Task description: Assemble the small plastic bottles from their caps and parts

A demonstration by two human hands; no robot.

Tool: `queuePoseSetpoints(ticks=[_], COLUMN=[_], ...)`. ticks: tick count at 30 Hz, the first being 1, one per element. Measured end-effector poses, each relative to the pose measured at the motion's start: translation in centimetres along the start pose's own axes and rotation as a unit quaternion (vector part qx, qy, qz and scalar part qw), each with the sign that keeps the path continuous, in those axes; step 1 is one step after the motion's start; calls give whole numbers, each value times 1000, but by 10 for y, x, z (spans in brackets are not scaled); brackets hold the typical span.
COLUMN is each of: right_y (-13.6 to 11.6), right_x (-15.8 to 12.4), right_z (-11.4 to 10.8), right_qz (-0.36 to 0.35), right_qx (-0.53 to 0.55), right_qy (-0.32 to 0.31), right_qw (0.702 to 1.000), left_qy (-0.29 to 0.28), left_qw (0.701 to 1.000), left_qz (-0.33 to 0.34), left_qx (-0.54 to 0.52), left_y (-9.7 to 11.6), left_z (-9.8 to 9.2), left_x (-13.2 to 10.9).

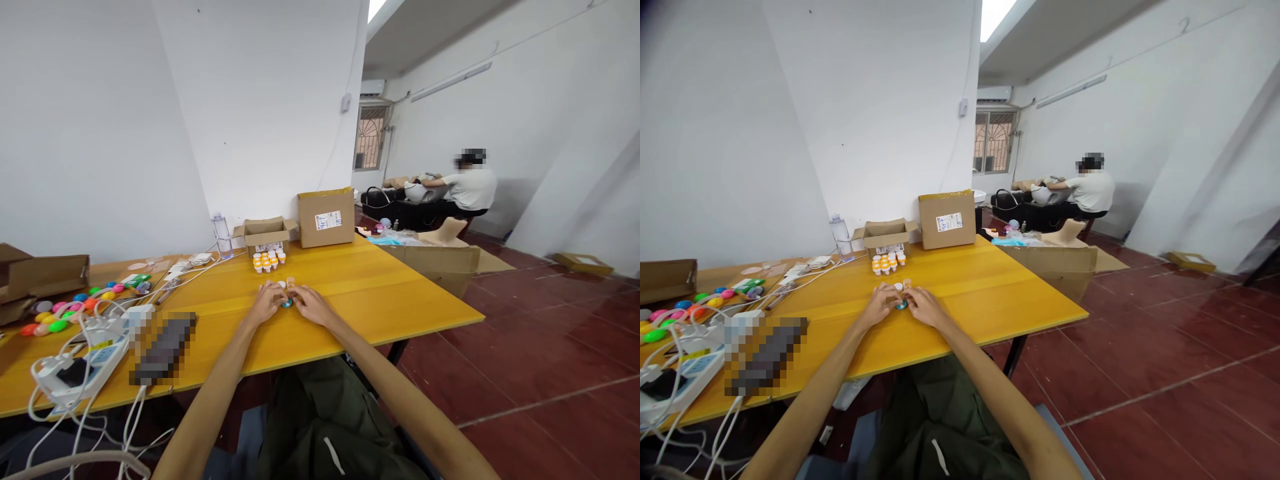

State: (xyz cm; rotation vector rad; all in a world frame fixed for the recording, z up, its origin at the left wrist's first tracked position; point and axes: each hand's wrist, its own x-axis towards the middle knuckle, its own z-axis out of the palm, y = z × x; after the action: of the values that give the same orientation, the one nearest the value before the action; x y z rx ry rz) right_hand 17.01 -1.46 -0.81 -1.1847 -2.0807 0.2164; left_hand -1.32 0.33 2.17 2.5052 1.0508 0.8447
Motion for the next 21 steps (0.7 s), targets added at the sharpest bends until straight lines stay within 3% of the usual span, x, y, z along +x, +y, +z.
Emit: queuePoseSetpoints(ticks=[21], right_y=[8], right_x=[0], right_z=[7], right_qz=[-25], right_qx=[13], right_qy=[19], right_qw=[999], left_qy=[9], left_qw=[1000], left_qz=[-1], left_qx=[1], left_y=[-2], left_z=[2], left_x=[0])
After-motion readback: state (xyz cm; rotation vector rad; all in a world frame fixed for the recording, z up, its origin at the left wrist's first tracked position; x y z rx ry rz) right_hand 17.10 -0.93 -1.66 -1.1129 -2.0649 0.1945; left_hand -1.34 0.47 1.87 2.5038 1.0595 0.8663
